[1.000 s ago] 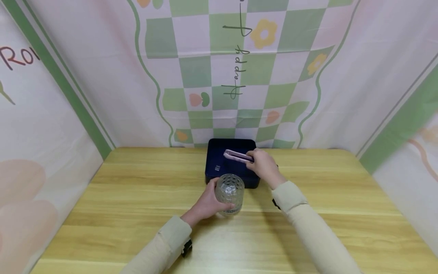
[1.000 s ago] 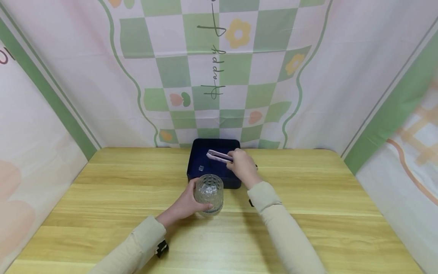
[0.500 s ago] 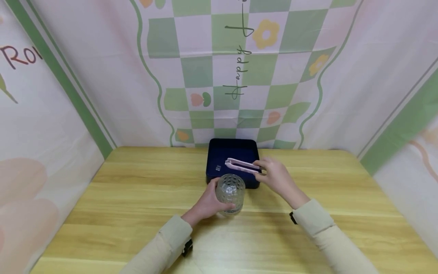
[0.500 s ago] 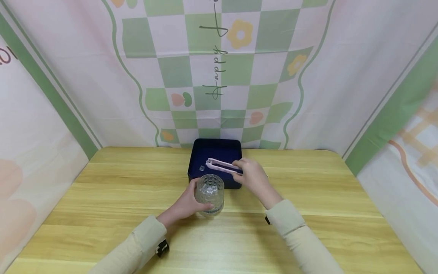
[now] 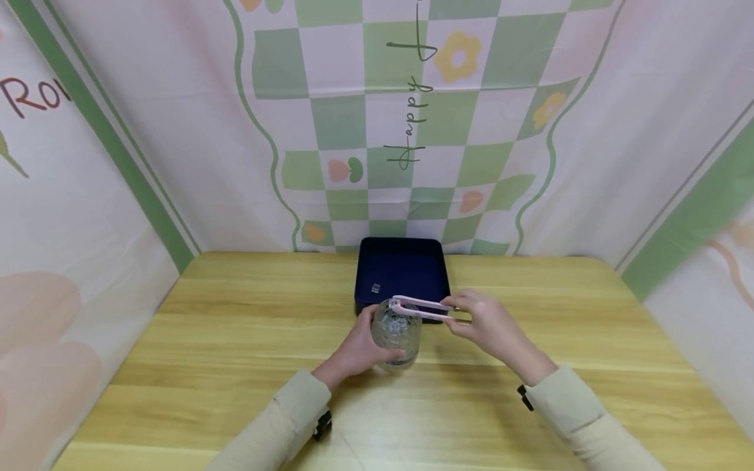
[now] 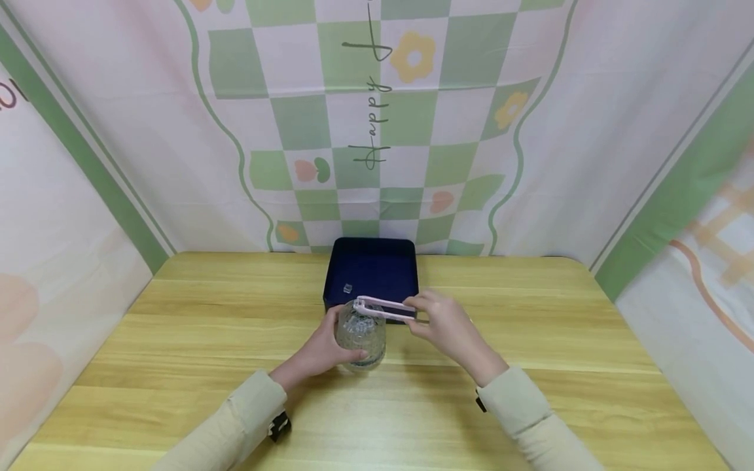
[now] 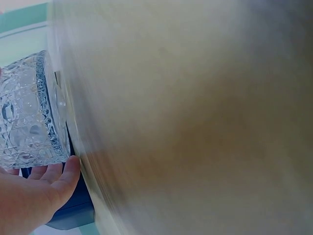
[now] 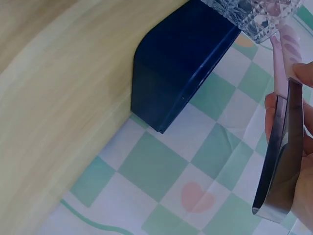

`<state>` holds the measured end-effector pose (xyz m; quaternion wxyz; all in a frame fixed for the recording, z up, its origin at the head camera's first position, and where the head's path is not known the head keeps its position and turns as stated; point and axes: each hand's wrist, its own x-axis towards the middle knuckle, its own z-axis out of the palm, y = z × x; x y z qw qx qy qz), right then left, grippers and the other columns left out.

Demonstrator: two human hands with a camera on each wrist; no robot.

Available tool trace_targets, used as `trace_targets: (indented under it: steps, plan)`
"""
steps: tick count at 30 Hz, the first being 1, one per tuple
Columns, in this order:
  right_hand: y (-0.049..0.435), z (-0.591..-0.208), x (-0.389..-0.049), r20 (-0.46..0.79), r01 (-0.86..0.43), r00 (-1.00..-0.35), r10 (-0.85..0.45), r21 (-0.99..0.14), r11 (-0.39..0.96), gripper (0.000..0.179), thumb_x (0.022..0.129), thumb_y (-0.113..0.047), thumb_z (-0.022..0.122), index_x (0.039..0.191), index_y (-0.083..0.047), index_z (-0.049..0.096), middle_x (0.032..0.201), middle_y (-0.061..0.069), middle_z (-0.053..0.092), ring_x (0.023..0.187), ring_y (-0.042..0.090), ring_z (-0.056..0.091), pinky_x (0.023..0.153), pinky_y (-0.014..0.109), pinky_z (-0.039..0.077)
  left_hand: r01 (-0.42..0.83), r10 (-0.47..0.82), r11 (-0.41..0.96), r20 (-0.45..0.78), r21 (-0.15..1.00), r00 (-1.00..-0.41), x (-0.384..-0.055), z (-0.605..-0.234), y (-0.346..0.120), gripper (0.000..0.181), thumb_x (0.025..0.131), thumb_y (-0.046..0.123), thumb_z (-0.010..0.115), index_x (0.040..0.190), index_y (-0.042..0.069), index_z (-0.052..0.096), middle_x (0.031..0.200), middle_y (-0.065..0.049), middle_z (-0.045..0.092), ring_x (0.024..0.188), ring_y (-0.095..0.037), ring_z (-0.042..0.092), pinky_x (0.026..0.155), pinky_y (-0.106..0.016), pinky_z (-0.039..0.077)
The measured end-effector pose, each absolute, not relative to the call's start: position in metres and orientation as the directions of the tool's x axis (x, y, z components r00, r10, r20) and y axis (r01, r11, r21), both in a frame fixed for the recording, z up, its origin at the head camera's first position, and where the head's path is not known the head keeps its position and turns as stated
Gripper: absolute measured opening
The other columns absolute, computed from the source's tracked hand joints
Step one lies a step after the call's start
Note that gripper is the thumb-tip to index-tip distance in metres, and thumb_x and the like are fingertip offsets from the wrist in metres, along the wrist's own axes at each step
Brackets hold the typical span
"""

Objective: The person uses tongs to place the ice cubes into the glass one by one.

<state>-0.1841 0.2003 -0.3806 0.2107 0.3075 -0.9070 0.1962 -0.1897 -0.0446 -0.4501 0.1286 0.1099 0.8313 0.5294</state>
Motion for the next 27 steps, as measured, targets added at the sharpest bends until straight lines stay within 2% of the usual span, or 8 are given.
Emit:
trace_targets:
  steps: [6, 27]
  plan:
    - [0.2009, -0.3860, -0.1833, 0.541, -0.680, -0.674, -0.504, -0.187, 0.709, 0.024, 0.070, -0.001, 0.078, 0.094, -0.004, 0.072, 0.088, 0.006, 0.071, 0.078, 0.020, 0.069, 0.065, 0.031, 0.056, 0.046, 0.322, 0.408, -0.096, 0.912, -0.942, -0.1889, -0.4483, -0.0449, 0.100, 0.072, 0.031, 0.083, 0.147, 0.005, 0.022, 0.142, -0.017, 0.040, 0.124, -0.031, 0.047, 0.104, -0.050, 0.041]
    - [0.1996, -0.3877, -0.1830, 0.544, -0.670, -0.674, -0.501, -0.162, 0.725, 0.035, 0.071, -0.009, 0.081, 0.102, -0.001, 0.070, 0.094, 0.008, 0.069, 0.080, 0.021, 0.068, 0.066, 0.032, 0.056, 0.051, 0.322, 0.404, -0.090, 0.913, -0.943, -0.1896, -0.4503, -0.0442, 0.101, 0.072, 0.031, 0.084, 0.147, 0.003, 0.022, 0.142, -0.018, 0.040, 0.123, -0.032, 0.048, 0.103, -0.051, 0.042]
